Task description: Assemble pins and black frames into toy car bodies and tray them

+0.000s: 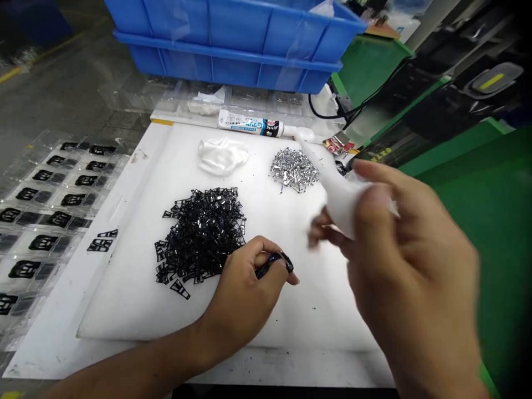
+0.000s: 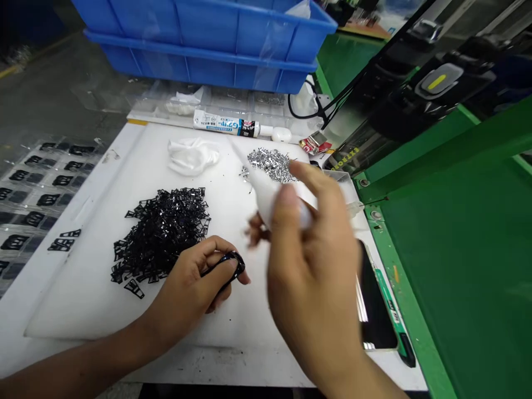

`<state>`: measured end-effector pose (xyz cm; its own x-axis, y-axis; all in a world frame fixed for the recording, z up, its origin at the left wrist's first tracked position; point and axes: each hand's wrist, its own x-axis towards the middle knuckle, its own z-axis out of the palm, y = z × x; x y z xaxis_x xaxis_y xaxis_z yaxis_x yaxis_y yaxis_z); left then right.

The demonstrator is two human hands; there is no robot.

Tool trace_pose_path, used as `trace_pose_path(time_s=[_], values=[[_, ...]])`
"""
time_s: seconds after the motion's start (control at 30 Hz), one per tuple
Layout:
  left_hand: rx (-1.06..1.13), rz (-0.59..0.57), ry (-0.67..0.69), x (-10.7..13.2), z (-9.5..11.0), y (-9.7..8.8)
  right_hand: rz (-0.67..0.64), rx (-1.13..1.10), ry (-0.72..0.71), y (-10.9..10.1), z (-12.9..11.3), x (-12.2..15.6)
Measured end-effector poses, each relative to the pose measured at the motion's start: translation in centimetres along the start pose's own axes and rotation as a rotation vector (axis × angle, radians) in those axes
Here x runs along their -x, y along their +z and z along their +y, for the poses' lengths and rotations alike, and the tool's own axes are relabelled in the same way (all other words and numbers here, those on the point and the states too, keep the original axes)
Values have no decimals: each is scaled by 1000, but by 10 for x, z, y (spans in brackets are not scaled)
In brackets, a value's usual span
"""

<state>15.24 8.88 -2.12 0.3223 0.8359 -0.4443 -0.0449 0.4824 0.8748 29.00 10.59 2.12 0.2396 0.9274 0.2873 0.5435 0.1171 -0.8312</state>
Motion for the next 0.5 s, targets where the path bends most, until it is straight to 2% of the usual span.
trace_pose_path(time_s=[0.07,0.17,0.27,0.37,0.47,0.5], values=[[-59,-56,16,1,0,0,-37,34,-27,24,-1,-24],[-144,-79,41,3,-2,2,-135,172,-73,59,21,-52],[-192,-54,52,5,-3,4,-185,259,-125,76,42,-54],[-201,-48,62,5,-3,6,-184,310,-219,61,35,-29],[-207,-37,47,5,-5,6,-88,328,-335,16,11,4],[-210,-35,34,5,-6,7,4,337,-373,-2,6,10]])
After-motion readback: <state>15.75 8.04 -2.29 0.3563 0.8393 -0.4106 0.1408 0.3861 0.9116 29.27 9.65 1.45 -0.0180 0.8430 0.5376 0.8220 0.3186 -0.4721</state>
